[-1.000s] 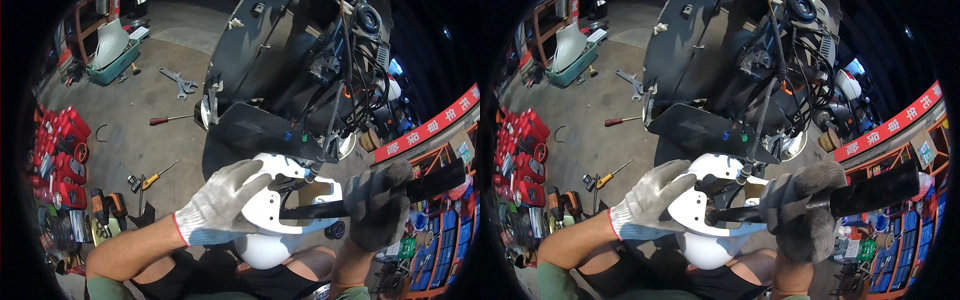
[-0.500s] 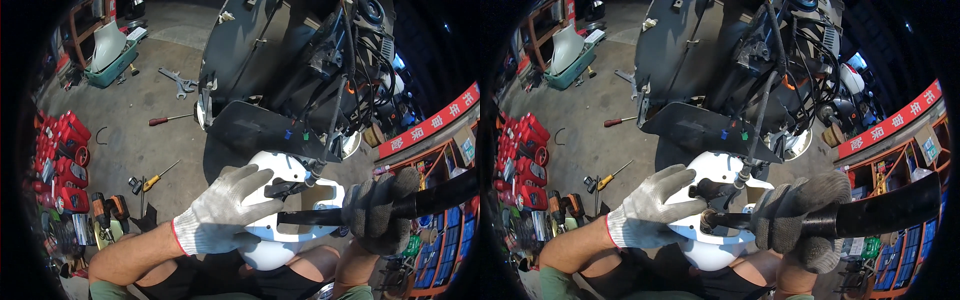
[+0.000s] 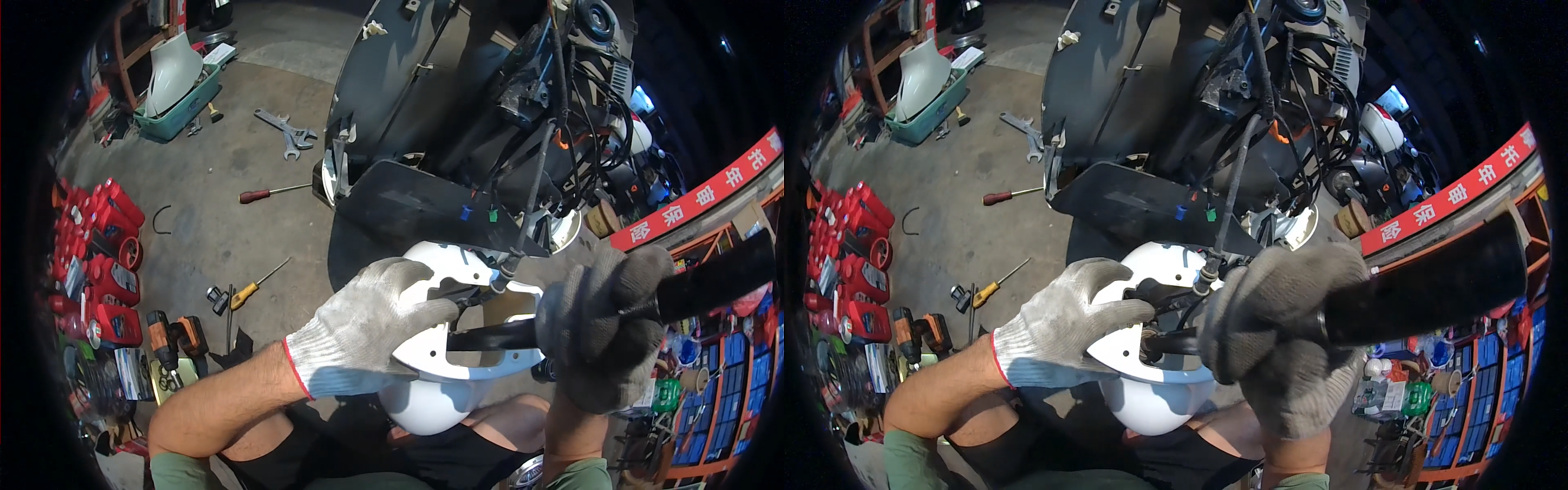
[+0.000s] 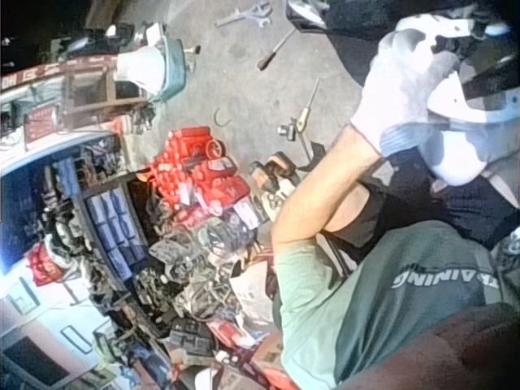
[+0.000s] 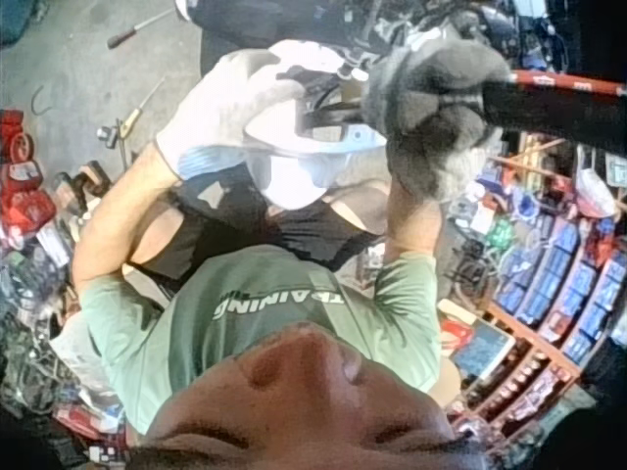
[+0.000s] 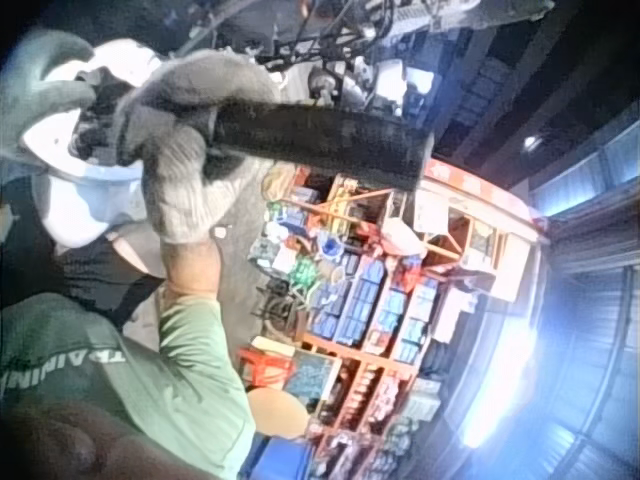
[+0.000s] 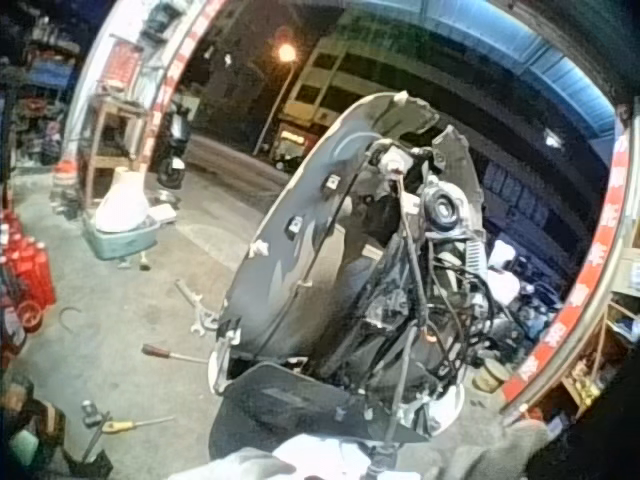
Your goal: The person assembles a scooter front fork by inserting the steering tube and brake components into the white fender housing and fitting the parts together by hand.
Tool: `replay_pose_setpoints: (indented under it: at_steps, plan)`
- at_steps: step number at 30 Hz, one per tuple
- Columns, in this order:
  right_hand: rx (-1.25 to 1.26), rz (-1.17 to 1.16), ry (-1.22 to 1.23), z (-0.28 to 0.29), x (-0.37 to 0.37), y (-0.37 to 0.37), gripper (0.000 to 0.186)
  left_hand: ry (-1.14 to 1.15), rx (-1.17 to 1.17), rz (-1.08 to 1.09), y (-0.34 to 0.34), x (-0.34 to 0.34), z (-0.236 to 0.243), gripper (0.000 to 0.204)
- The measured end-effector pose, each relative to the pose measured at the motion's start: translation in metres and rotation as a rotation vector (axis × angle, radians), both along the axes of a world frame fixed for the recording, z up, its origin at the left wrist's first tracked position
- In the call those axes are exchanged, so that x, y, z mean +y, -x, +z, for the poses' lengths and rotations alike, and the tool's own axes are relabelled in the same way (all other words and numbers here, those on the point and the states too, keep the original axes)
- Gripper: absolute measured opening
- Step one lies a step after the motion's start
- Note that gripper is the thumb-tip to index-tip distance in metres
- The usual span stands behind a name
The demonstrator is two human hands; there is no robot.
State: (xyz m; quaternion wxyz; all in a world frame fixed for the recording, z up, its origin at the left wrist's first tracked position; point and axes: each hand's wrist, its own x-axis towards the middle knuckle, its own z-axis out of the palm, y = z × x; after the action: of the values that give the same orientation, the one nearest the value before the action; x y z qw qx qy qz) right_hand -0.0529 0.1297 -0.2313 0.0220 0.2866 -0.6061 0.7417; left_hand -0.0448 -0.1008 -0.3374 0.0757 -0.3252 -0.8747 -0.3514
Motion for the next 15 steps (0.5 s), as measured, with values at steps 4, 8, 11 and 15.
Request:
replay_pose_setpoints:
  at_steps: [4,8,11,15]
  plan:
    - [0.103,-0.167,-0.078,0.002,-0.023,0.006,0.036,-0.004,0.034,-0.029,-0.002,-0.006,0.007,0.071]
    - [0.094,0.086,-0.037,0.011,-0.032,0.028,0.031,-0.013,-0.014,-0.036,-0.005,-0.009,0.016,0.07]
    - [0.02,0.15,0.086,0.012,-0.036,0.039,0.026,0.031,0.037,-0.045,-0.005,-0.013,0.019,0.07]
    - [-0.016,0.105,0.079,0.016,-0.049,0.04,0.022,0.052,-0.038,-0.066,-0.001,-0.022,0.027,0.071]
